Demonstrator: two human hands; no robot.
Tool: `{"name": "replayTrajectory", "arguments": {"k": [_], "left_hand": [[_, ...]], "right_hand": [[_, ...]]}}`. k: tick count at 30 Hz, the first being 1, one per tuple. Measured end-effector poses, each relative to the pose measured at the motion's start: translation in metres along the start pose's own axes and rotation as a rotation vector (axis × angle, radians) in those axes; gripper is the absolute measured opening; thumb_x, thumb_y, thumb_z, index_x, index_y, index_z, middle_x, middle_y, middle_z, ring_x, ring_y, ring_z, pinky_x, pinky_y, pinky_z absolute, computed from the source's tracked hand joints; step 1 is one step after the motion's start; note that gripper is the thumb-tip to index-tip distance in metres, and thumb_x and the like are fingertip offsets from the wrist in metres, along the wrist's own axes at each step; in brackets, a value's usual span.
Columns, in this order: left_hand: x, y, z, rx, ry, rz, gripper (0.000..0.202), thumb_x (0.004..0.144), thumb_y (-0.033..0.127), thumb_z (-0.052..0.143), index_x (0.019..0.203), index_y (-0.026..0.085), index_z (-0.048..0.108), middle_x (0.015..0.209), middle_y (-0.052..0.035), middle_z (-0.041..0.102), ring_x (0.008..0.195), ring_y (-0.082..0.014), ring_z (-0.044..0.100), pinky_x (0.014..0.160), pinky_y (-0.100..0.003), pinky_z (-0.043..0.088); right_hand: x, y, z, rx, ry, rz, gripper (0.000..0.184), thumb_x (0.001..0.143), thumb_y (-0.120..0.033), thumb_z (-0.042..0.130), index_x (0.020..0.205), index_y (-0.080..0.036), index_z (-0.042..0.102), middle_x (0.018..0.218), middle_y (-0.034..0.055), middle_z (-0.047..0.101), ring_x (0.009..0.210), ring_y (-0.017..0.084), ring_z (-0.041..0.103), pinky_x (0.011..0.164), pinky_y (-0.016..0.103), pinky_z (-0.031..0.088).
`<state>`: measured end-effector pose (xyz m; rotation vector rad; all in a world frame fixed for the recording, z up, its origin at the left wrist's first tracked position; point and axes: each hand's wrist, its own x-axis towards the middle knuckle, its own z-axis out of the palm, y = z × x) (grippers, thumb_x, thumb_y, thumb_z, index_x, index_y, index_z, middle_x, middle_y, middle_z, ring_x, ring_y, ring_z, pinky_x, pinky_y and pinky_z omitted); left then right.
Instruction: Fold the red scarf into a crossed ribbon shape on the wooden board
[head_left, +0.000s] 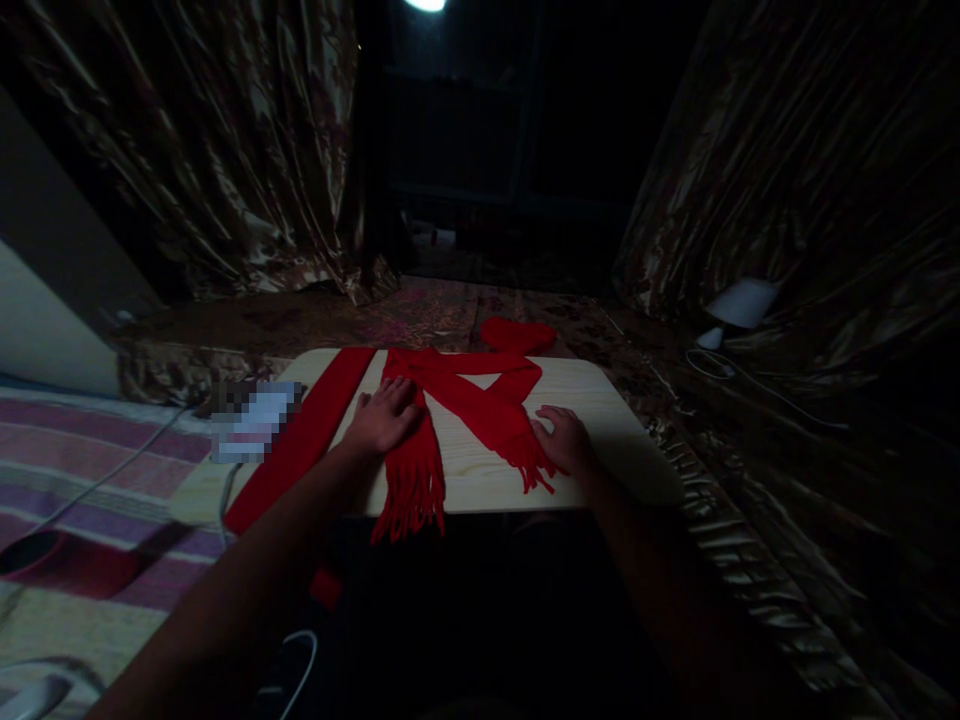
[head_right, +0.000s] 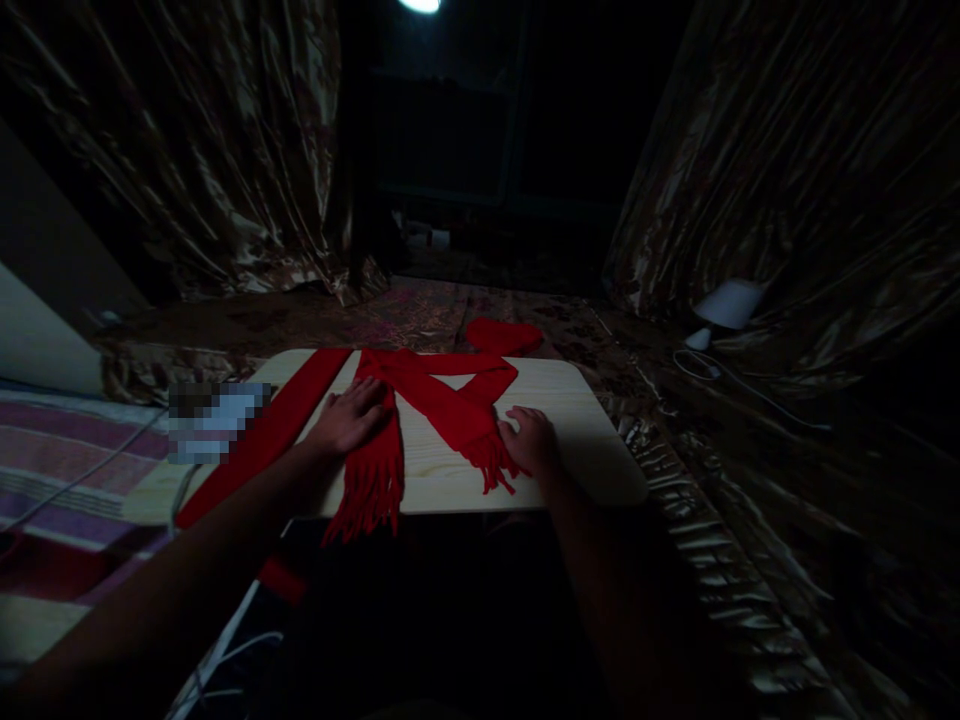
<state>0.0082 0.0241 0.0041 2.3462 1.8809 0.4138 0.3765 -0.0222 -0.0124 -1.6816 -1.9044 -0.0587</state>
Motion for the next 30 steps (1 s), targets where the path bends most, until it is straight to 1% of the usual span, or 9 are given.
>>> {"name": "replayTrajectory", "arguments": {"k": [5,10,12,16,18,23,26,28,30], "left_hand": [[0.009,0.005,0.0,0.015,-0.063,0.01,0.075,0.096,0.063,0.021,0.159,0.023,0.027,0.165,-0.0075,0.026,0.152,-0.0313,0.02,0.118,-0.063,0.017],[0.008,0.005,0.001,0.053,-0.037,0.036,0.073,0.096,0.065,0.022,0.154,0.024,0.039,0.159,-0.0101,0.039,0.147,-0.0321,0.032,0.115,-0.06,0.023],[0.008,0.005,0.001,0.058,-0.046,0.036,0.074,0.095,0.066,0.021,0.154,0.024,0.039,0.16,-0.0095,0.036,0.148,-0.0329,0.03,0.115,-0.062,0.021],[0.009,0.007,0.001,0.061,-0.129,0.025,0.08,0.093,0.07,0.02,0.159,0.025,0.025,0.166,-0.0079,0.019,0.153,-0.0345,0.015,0.116,-0.068,0.013],[0.011,0.008,0.002,0.067,-0.15,0.011,0.081,0.092,0.071,0.022,0.16,0.027,0.022,0.167,-0.0075,0.015,0.154,-0.0348,0.011,0.116,-0.068,0.011],[0.015,0.007,0.004,0.071,-0.166,-0.009,0.081,0.091,0.071,0.025,0.16,0.028,0.021,0.167,-0.0074,0.015,0.154,-0.0354,0.01,0.116,-0.069,0.01],[0.015,0.007,0.005,0.069,-0.15,-0.008,0.08,0.091,0.07,0.028,0.16,0.029,0.023,0.167,-0.0077,0.017,0.154,-0.0362,0.011,0.116,-0.069,0.011],[0.014,0.007,0.005,0.065,-0.14,-0.01,0.08,0.091,0.069,0.029,0.16,0.029,0.023,0.166,-0.008,0.019,0.153,-0.0363,0.011,0.116,-0.068,0.011],[0.013,0.008,0.003,0.058,-0.141,-0.009,0.08,0.091,0.069,0.029,0.16,0.029,0.023,0.166,-0.0081,0.018,0.154,-0.0359,0.011,0.117,-0.067,0.012]], "right_hand": [[0.001,0.001,0.0,0.027,0.01,0.028,0.027,0.091,-0.033,0.059,0.106,-0.017,0.074,0.119,0.0109,0.071,0.114,0.024,0.061,0.104,0.038,0.045],[0.002,0.005,0.004,0.04,0.027,0.011,0.027,0.09,-0.034,0.059,0.104,-0.017,0.074,0.118,0.0113,0.072,0.113,0.024,0.062,0.103,0.037,0.045],[0.002,0.006,0.005,0.048,0.027,0.01,0.027,0.09,-0.035,0.059,0.103,-0.017,0.074,0.118,0.0113,0.072,0.112,0.024,0.062,0.103,0.038,0.045],[0.003,0.008,0.006,0.052,0.033,0.018,0.028,0.09,-0.036,0.058,0.102,-0.017,0.074,0.117,0.0114,0.072,0.112,0.024,0.062,0.103,0.038,0.045],[0.003,0.008,0.005,0.052,0.022,0.019,0.028,0.09,-0.036,0.058,0.103,-0.018,0.074,0.117,0.0113,0.072,0.113,0.024,0.062,0.104,0.038,0.045],[0.002,0.009,0.006,0.067,0.019,0.008,0.03,0.09,-0.037,0.057,0.103,-0.017,0.074,0.117,0.0118,0.072,0.113,0.025,0.062,0.104,0.039,0.045],[0.003,0.01,0.007,0.11,0.024,0.05,0.03,0.089,-0.041,0.057,0.099,-0.019,0.074,0.115,0.0106,0.072,0.112,0.025,0.063,0.102,0.04,0.046],[0.006,0.006,0.004,0.162,0.028,0.112,0.031,0.088,-0.044,0.056,0.097,-0.02,0.074,0.11,0.0092,0.073,0.108,0.025,0.064,0.1,0.04,0.047],[0.01,-0.007,-0.001,0.191,0.082,0.148,0.031,0.087,-0.042,0.057,0.098,-0.019,0.074,0.109,0.0096,0.073,0.106,0.025,0.065,0.099,0.039,0.048]]}}
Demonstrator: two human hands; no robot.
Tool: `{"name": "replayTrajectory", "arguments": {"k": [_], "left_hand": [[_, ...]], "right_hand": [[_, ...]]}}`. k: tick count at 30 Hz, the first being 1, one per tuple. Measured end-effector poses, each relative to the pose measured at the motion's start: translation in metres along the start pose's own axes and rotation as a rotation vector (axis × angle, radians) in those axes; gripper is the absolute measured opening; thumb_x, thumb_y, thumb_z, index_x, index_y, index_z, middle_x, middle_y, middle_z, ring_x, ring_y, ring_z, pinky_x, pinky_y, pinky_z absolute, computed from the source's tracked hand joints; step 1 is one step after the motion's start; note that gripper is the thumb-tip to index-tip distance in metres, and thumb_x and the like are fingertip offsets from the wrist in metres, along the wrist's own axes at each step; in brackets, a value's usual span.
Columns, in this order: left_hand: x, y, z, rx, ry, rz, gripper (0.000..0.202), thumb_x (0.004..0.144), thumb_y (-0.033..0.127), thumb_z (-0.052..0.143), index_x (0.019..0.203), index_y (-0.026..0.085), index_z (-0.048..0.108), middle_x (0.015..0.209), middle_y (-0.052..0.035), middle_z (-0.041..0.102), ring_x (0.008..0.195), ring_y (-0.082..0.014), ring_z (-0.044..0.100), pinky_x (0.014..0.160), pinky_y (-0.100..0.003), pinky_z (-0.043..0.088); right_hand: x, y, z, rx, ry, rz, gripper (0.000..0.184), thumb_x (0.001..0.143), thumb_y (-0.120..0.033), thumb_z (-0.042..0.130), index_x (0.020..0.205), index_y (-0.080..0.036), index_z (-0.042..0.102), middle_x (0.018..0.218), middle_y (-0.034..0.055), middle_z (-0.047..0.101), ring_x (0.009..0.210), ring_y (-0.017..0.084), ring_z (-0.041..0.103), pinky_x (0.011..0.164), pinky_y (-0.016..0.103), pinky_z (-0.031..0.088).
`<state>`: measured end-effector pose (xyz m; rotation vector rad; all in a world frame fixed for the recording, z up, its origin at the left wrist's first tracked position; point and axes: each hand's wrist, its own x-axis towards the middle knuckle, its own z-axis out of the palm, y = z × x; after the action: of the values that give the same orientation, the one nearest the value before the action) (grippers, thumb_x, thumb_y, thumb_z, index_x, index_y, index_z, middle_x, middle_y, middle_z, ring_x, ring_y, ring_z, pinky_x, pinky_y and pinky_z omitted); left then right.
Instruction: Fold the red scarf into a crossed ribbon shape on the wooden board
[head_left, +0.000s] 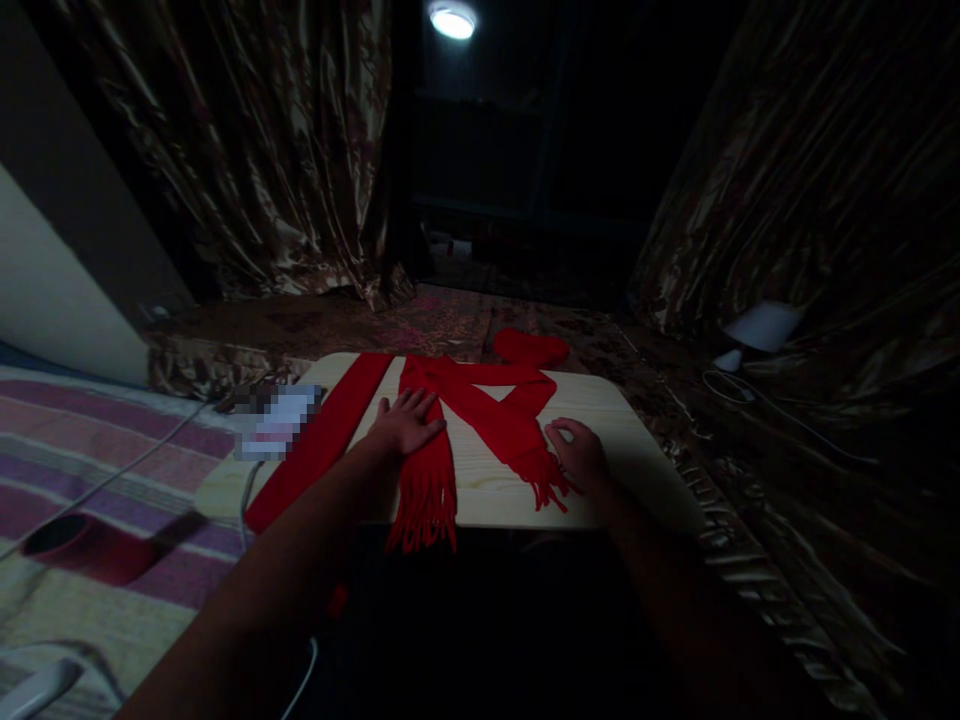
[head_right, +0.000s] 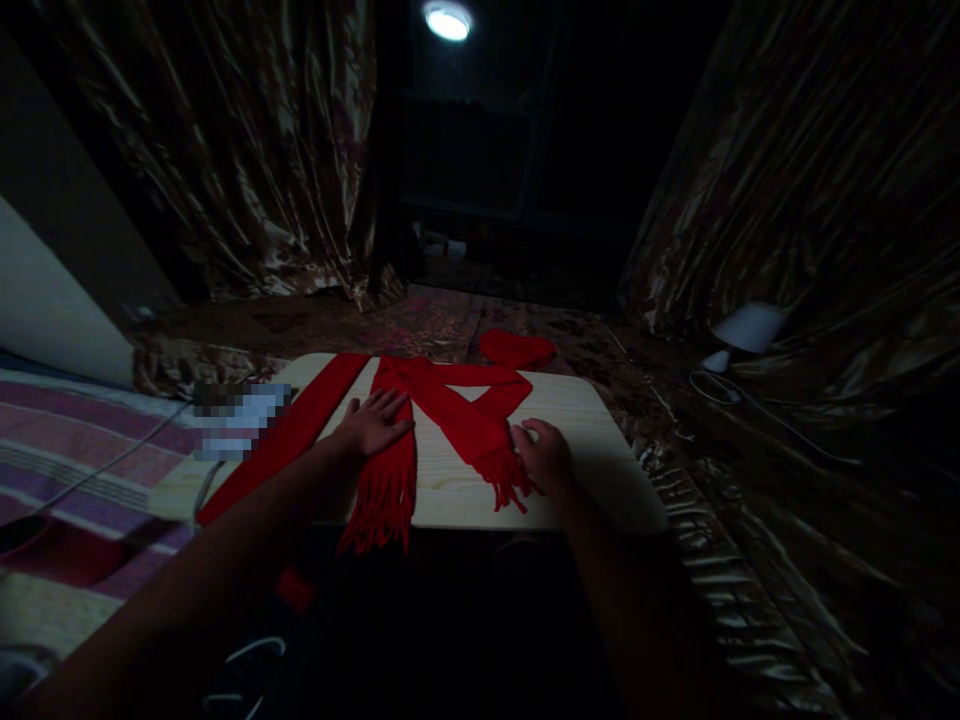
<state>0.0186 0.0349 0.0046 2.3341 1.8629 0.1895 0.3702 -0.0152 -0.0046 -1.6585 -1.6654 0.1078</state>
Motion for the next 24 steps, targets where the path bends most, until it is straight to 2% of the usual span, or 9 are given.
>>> {"name": "replayTrajectory", "arguments": {"k": [3,5,7,10,13,16,19,24], "left_hand": [[-0.002,0.001,-0.001,-0.001,-0.019,0.0,0.082,0.091,0.07,0.026,0.16,0.028,0.022,0.167,-0.0078,0.017,0.154,-0.035,0.01,0.117,-0.066,0.011],[-0.002,0.002,-0.002,0.005,-0.029,0.0,0.083,0.091,0.072,0.024,0.161,0.027,0.02,0.167,-0.0074,0.015,0.154,-0.0343,0.01,0.117,-0.066,0.011],[-0.002,0.002,-0.003,0.016,-0.03,0.0,0.083,0.091,0.072,0.021,0.161,0.026,0.02,0.167,-0.0073,0.015,0.154,-0.0339,0.011,0.117,-0.065,0.013],[0.002,0.0,-0.011,0.04,-0.041,0.006,0.083,0.092,0.072,0.02,0.159,0.024,0.026,0.166,-0.0094,0.021,0.152,-0.0367,0.019,0.115,-0.066,0.019],[0.013,-0.008,-0.022,0.074,-0.007,0.087,0.072,0.095,0.064,0.022,0.15,0.024,0.046,0.158,-0.0111,0.042,0.143,-0.0366,0.037,0.113,-0.063,0.028],[0.026,-0.021,-0.028,0.07,0.046,0.252,0.056,0.095,0.049,0.031,0.133,0.022,0.062,0.139,-0.0116,0.06,0.134,-0.0296,0.049,0.115,-0.047,0.034],[0.037,-0.029,-0.025,0.067,0.058,0.368,0.051,0.094,0.041,0.033,0.127,0.017,0.064,0.13,-0.0138,0.064,0.132,-0.0263,0.05,0.116,-0.037,0.035],[0.054,-0.031,-0.016,0.146,0.032,0.405,0.052,0.097,0.04,0.026,0.122,0.015,0.064,0.125,-0.0147,0.065,0.131,-0.0262,0.05,0.118,-0.037,0.033]], "right_hand": [[0.001,-0.04,-0.003,-0.033,0.1,-0.119,0.028,0.086,-0.034,0.058,0.103,-0.018,0.072,0.114,0.0118,0.071,0.111,0.025,0.061,0.103,0.037,0.044],[0.0,-0.072,-0.003,-0.072,-0.01,-0.239,0.025,0.088,-0.031,0.056,0.104,-0.02,0.072,0.11,0.0101,0.071,0.106,0.024,0.062,0.1,0.035,0.045],[-0.003,-0.1,0.002,-0.165,-0.181,-0.334,0.025,0.09,-0.036,0.057,0.105,-0.021,0.071,0.108,0.0096,0.071,0.104,0.024,0.061,0.096,0.035,0.045],[-0.008,-0.124,0.013,-0.352,-0.302,-0.356,0.035,0.09,-0.046,0.058,0.108,-0.018,0.068,0.108,0.0141,0.069,0.105,0.029,0.058,0.093,0.04,0.044],[-0.013,-0.126,0.023,-0.452,-0.336,-0.343,0.036,0.09,-0.045,0.058,0.108,-0.015,0.066,0.107,0.0159,0.068,0.104,0.03,0.057,0.091,0.041,0.043],[-0.016,-0.12,0.027,-0.458,-0.31,-0.356,0.033,0.091,-0.043,0.057,0.107,-0.016,0.065,0.108,0.0155,0.067,0.105,0.03,0.055,0.092,0.041,0.041],[-0.018,-0.116,0.028,-0.446,-0.293,-0.355,0.032,0.091,-0.044,0.056,0.106,-0.017,0.065,0.107,0.0151,0.066,0.104,0.03,0.054,0.092,0.042,0.04],[-0.022,-0.114,0.028,-0.414,-0.284,-0.354,0.033,0.091,-0.043,0.055,0.111,-0.017,0.064,0.108,0.0141,0.066,0.105,0.03,0.052,0.092,0.042,0.038]]}}
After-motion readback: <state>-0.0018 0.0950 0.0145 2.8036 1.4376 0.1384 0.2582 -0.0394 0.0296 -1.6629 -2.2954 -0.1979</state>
